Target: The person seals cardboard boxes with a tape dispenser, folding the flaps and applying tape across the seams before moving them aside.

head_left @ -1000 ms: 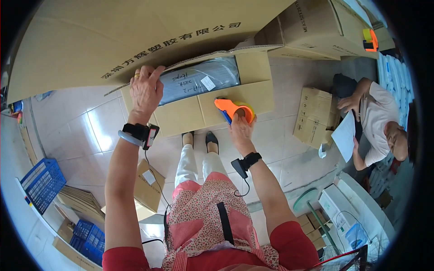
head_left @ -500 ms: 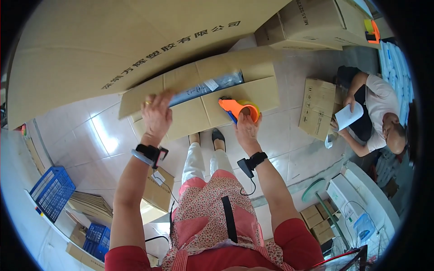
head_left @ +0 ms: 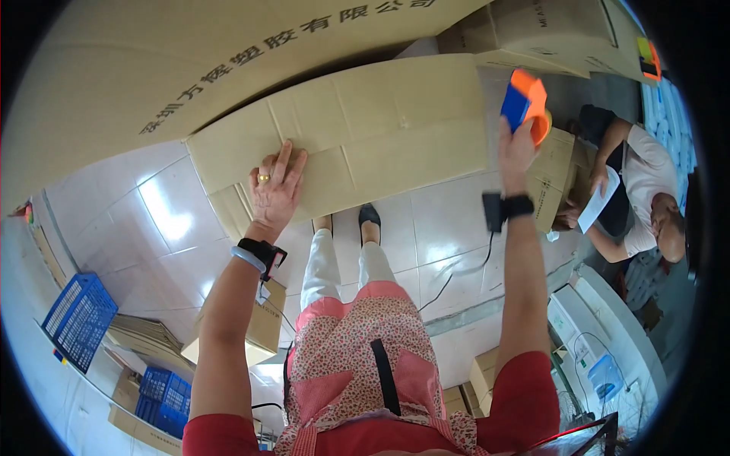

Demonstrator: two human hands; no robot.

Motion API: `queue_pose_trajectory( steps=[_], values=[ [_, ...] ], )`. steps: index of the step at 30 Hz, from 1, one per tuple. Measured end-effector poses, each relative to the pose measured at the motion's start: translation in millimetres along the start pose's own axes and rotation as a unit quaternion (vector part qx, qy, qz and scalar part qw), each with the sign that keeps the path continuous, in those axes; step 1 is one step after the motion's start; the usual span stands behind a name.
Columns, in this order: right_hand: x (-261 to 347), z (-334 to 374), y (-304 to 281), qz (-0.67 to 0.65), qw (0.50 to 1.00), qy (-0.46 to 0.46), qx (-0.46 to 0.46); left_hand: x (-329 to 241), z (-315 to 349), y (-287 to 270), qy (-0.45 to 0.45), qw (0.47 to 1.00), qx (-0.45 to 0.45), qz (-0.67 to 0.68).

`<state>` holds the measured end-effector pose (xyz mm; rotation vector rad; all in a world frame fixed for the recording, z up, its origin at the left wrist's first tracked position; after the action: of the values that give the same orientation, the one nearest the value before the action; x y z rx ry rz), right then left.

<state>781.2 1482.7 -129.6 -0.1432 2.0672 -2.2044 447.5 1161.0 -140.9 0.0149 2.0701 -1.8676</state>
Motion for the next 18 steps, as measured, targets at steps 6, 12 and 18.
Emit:
queue_pose_trajectory(
  steps=[6,12,18],
  values=[
    [12.3,-52.5,39.5,-0.192,0.953,0.052,0.229,52.2,-16.3,-8.3,-0.1,0.98,-0.097,0.142],
    [-2.2,-43.6,33.2,-0.287,0.924,0.086,0.236,131.2,50.1,-9.2,-0.438,0.87,-0.225,-0.021],
    [1.4,-19.6,29.5,-0.339,0.882,0.217,0.245,157.3,71.9,19.7,-0.589,0.789,-0.063,0.166]
  ],
)
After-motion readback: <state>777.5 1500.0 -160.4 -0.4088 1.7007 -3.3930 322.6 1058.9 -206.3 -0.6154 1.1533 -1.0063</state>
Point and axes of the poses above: each hand's wrist, its own z-axis away from the middle knuckle, its own y-axis out of the palm, x = y × z, the point moved 2 cm from there along -z, towards the middle knuckle, and after that the axes turned 4 degrees about z, right-handed, at the moved point
